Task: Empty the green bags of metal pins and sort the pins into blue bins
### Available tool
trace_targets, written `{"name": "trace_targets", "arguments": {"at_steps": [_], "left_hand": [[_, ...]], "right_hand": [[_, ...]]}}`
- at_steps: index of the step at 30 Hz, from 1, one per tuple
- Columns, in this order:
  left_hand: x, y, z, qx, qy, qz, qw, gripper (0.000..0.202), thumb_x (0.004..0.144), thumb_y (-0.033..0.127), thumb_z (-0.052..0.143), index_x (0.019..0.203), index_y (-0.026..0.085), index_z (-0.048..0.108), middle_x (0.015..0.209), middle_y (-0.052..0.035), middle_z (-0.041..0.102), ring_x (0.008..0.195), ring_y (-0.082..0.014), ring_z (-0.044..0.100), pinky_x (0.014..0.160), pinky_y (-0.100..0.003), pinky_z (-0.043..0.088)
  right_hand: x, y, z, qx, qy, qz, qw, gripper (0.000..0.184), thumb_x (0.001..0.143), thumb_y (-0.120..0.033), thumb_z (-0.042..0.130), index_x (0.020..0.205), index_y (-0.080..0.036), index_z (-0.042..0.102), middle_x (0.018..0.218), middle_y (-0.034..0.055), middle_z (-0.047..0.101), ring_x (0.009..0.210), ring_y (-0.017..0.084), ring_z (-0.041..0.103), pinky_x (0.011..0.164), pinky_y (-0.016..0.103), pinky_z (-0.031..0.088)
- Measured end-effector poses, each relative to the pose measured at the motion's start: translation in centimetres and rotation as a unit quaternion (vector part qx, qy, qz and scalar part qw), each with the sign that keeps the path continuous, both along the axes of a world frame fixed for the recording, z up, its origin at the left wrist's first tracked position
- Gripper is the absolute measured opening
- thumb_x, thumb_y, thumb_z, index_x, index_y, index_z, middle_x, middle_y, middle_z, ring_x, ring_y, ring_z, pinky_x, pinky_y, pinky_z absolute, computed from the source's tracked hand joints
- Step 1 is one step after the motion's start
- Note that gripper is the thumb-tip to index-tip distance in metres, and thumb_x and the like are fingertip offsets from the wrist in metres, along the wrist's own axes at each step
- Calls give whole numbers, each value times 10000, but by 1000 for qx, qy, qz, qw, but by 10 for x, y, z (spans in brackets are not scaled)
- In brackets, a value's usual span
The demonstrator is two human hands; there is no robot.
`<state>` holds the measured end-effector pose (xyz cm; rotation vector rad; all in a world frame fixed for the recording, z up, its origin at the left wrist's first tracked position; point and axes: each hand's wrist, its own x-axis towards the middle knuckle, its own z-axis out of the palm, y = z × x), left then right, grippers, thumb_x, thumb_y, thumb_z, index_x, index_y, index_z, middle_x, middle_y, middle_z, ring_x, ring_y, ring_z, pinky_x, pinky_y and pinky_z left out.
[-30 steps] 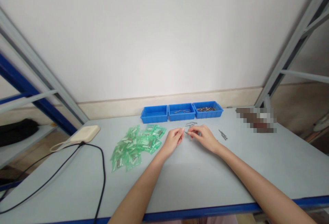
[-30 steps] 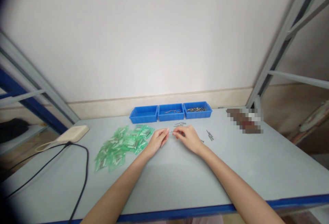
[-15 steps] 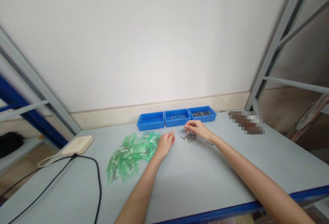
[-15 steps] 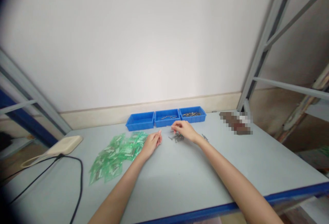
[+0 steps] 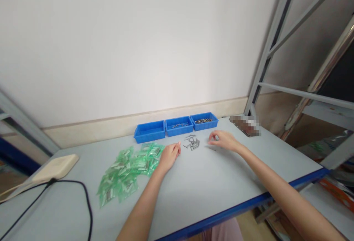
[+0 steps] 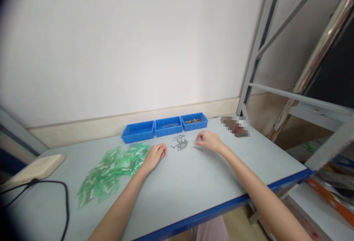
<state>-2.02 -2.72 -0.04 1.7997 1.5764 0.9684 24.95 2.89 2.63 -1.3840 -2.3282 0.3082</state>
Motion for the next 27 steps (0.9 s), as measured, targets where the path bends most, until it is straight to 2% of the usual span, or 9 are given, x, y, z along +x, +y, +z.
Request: {"name": "trace_targets", "arguments": {"at_steps": [3,8,13,16,20,23,27], "left_hand": [[3,-2,2,3,17,-4,1000,530,839,570,285,522,200,493,430,18,434,464,-156,447,556,-267,298],[4,-6,3,2,27,-7,1000,515,850,538,288,529,196,501,434,14,446,465,-155,452,553,-266,302],[3,-9,0,19,14,-23,999,452,870,507,324,628,185,528,429,34,441,472,-139,461,573,-259,330],[5,-10,-2,10,-40,-41,998,409,867,500,354,702,175,539,454,41,457,457,-118,448,532,-238,337],[8,-8,-7,-38,-153,-81,984,403,839,539,387,770,165,522,489,46,470,400,-91,397,418,-208,294],[7,-5,-10,-55,-205,-100,972,430,825,576,389,745,167,495,486,49,463,389,-78,392,394,-195,278],[6,-6,-8,-45,-208,-85,973,414,818,563,419,711,168,481,474,58,440,389,-69,376,403,-192,279]], "right_hand": [[21,-22,-20,11,-23,3,1000,209,717,-413,677,836,-241,686,871,32,654,828,197,589,695,266,396],[15,-34,-36,-2,30,-49,998,149,789,-331,589,796,-212,677,885,37,661,852,204,578,745,299,404],[-8,-33,-27,-9,96,-26,995,198,800,-364,565,795,-212,692,853,39,696,780,198,590,724,301,408],[-31,-26,-21,-64,169,20,983,236,789,-392,565,812,-205,709,816,38,715,717,182,606,702,291,423],[-66,-14,-18,-150,255,98,950,267,737,-398,606,801,-168,724,771,57,721,718,197,631,687,297,450],[-84,-12,-19,-187,298,107,930,280,700,-392,633,788,-144,728,750,73,716,698,202,636,652,295,460],[-87,-15,-22,-204,352,88,909,287,678,-412,644,760,-148,720,732,72,713,680,194,637,633,291,468]]}}
